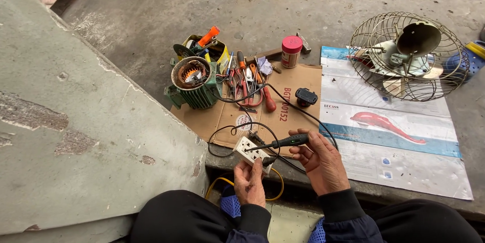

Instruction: The person sits on the ground and uses a voltage tester pen to check a power strip and a motor component. They then retrieve a multimeter, set it up, and use the probes to measure voltage at the power strip and the motor.

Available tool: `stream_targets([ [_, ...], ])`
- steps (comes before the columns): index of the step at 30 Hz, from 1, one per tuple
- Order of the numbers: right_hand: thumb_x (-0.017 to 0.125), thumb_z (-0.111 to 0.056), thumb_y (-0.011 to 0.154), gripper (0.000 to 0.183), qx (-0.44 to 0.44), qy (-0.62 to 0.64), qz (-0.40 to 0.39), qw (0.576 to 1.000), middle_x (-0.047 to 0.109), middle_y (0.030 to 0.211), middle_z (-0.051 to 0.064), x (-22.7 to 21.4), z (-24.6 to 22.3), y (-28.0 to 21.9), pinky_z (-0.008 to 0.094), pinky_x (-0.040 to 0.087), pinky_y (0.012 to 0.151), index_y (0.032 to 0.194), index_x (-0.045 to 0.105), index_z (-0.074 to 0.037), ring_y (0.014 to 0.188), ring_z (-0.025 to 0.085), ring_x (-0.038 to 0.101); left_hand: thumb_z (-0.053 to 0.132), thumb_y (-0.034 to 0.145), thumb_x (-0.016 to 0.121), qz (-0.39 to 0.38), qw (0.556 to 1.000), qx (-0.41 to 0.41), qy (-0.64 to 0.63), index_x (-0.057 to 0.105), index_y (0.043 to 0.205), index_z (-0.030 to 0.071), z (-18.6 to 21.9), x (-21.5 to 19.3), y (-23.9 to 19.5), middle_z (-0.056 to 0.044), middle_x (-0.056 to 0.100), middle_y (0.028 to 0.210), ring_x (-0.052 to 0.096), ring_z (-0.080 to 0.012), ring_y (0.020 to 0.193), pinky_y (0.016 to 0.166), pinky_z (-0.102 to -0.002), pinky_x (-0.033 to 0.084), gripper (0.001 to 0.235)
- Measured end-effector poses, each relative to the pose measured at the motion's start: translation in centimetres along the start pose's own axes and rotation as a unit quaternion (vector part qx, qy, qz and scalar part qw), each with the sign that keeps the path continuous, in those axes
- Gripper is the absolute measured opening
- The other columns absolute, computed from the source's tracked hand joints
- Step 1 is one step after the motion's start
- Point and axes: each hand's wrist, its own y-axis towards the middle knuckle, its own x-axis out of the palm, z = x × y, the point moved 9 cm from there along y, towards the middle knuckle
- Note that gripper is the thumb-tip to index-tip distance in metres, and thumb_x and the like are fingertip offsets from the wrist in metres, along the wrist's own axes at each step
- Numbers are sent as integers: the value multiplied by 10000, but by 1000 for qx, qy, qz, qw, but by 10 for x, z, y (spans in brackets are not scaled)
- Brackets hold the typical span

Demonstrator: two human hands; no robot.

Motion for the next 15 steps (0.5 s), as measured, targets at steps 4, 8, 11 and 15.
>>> stream_targets([
  [4, 625, -259, 1089, 338, 2, 10, -4, 1000, 770, 1379, 257, -6, 5, 3, 320, 602, 740, 1266, 703, 18, 873, 283, 746, 175, 912, 827, 5, 1000, 3, 17, 683, 1394, 53, -16, -2, 9, -183, 842, 1357, 790, -278, 1254, 1050, -395, 640, 518],
  [8, 579, -194, 1103, 359, 7, 22, 24, 999, 773, 1387, 295, -9, 11, 9, 380, 574, 770, 1333, 672, 65, 869, 331, 728, 102, 919, 822, 24, 998, 17, -50, 694, 1382, -20, -14, -3, 16, -250, 847, 1372, 802, -292, 1232, 1026, -376, 633, 495],
  [11, 562, -195, 1125, 355, 25, 27, 54, 998, 774, 1388, 305, -5, 6, 9, 396, 555, 775, 1330, 671, 72, 867, 343, 699, 98, 944, 815, 34, 998, -15, -42, 703, 1388, -21, 4, 6, 0, -256, 872, 1351, 816, -316, 1222, 1014, -399, 643, 473],
  [15, 547, -203, 1149, 353, 51, 29, 88, 994, 776, 1380, 294, -7, 4, 7, 401, 548, 778, 1336, 669, 71, 869, 345, 682, 81, 948, 818, 41, 998, -34, -34, 706, 1382, -39, 1, 8, 1, -266, 867, 1346, 807, -321, 1235, 1046, -397, 636, 464],
])
